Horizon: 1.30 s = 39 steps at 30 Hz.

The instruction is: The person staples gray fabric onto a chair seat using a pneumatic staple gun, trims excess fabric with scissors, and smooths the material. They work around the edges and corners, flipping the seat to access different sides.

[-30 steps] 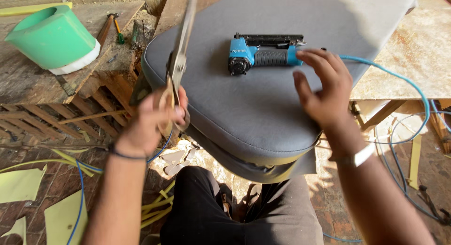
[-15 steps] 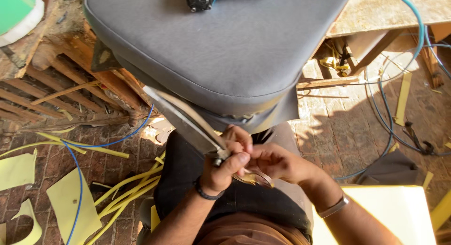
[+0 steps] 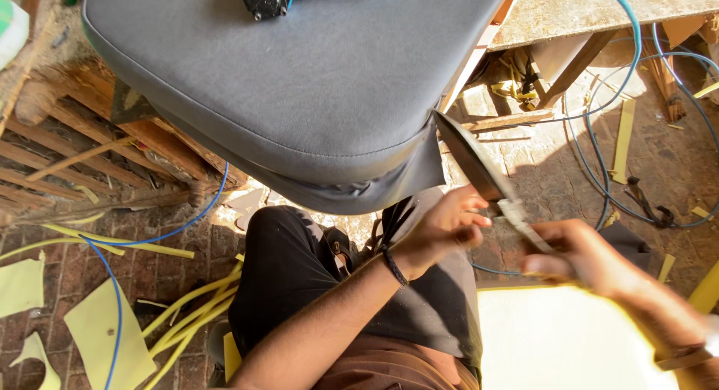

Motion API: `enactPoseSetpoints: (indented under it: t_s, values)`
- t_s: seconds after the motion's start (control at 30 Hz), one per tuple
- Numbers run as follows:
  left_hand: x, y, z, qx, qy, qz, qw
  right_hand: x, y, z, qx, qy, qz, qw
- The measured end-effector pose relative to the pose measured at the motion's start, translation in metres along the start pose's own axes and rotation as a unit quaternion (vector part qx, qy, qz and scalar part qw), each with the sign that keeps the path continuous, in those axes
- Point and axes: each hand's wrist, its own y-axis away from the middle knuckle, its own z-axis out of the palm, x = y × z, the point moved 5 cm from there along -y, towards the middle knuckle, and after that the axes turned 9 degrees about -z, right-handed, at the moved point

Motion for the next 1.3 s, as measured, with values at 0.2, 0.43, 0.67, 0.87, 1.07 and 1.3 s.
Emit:
enactPoseSetpoints:
  t_s: [0.2, 0.43, 0.67, 0.87, 1.07, 1.3]
  values:
    - [-0.042, -0.029, -0.046, 0.249, 0.342, -0.063, 0.904, 0.013, -0.012, -0.129, -0.082, 0.336, -0.029, 0.938]
    - [-0.042, -0.041, -0.027, 0.335, 0.229, -0.014, 0.914, -0.029, -0.058, -0.164, -0.126, 0.500, -0.018, 0.857]
    - [-0.014, -0.035, -0.024, 0.388, 0.046, 0.014, 0.920, -0.057, -0.100, -0.179, -0.152, 0.541, -0.030, 0.827]
    - [-0.001, -0.029, -0.034, 0.392, -0.206, 0.107, 0.890, -0.044, -0.115, -0.191, -0.161, 0.571, -0.069, 0.802]
    - [-0.004, -0.027, -0.040, 0.411, -0.296, 0.141, 0.851, -0.044, -0.111, -0.195, -0.144, 0.574, -0.077, 0.803]
    - [-0.009, -0.023, -0.041, 0.383, -0.290, 0.156, 0.863, -0.062, -0.115, -0.193, -0.177, 0.586, -0.070, 0.788]
